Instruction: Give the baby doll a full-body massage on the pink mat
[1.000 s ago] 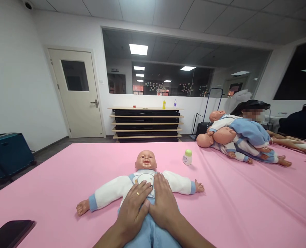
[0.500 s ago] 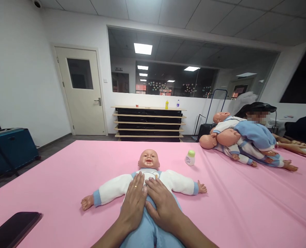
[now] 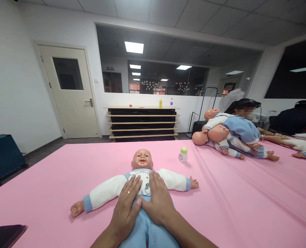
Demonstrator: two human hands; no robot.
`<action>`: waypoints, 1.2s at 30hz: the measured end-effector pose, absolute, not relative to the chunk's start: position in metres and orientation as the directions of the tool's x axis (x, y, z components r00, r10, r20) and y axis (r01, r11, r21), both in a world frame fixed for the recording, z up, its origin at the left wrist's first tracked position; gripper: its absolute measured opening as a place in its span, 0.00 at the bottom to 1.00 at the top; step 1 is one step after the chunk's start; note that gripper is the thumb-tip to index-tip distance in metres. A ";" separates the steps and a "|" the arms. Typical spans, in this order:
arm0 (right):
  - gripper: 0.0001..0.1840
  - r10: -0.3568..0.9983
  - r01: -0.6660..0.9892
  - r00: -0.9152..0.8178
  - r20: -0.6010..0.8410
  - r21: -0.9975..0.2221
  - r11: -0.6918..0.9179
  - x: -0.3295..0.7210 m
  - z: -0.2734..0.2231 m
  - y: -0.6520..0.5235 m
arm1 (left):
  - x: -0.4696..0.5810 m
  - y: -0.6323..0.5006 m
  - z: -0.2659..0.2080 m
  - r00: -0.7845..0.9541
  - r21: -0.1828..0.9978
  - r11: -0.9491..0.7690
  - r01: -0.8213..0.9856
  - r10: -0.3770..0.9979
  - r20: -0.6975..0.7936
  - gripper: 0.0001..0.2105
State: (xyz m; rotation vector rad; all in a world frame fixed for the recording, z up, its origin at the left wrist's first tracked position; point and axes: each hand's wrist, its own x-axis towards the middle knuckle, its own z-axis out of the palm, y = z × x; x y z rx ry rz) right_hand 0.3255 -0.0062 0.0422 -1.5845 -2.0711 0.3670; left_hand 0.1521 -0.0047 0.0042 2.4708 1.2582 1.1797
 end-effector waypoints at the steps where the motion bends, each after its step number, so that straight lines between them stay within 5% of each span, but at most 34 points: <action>1: 0.50 0.960 0.823 -0.178 0.217 -0.502 0.266 0.325 0.042 -0.006 | 0.152 -0.004 0.004 0.378 0.419 -0.656 0.628 0.727 0.573 0.24; 7: 0.48 0.904 0.824 -0.202 0.377 -0.433 0.364 0.325 0.031 -0.005 | 0.154 0.005 -0.001 0.305 0.529 -0.548 0.648 0.823 0.478 0.22; 11: 0.36 0.722 0.729 -0.361 0.590 -0.305 0.613 0.327 0.029 -0.007 | 0.157 0.010 -0.006 0.190 0.633 -0.467 0.618 0.869 0.456 0.23; 14: 0.26 0.655 0.622 -0.478 0.585 -0.301 0.723 0.329 0.037 -0.008 | 0.157 0.009 -0.009 0.143 0.661 -0.442 0.607 0.878 0.456 0.25; 29: 0.50 0.936 0.773 -0.216 0.279 -0.536 0.339 0.327 0.041 -0.003 | 0.150 -0.007 0.009 0.451 0.312 -0.761 0.570 0.606 0.655 0.25; 36: 0.46 0.850 0.790 -0.236 0.471 -0.417 0.450 0.328 0.025 0.000 | 0.154 0.004 0.004 0.384 0.482 -0.586 0.651 0.802 0.457 0.22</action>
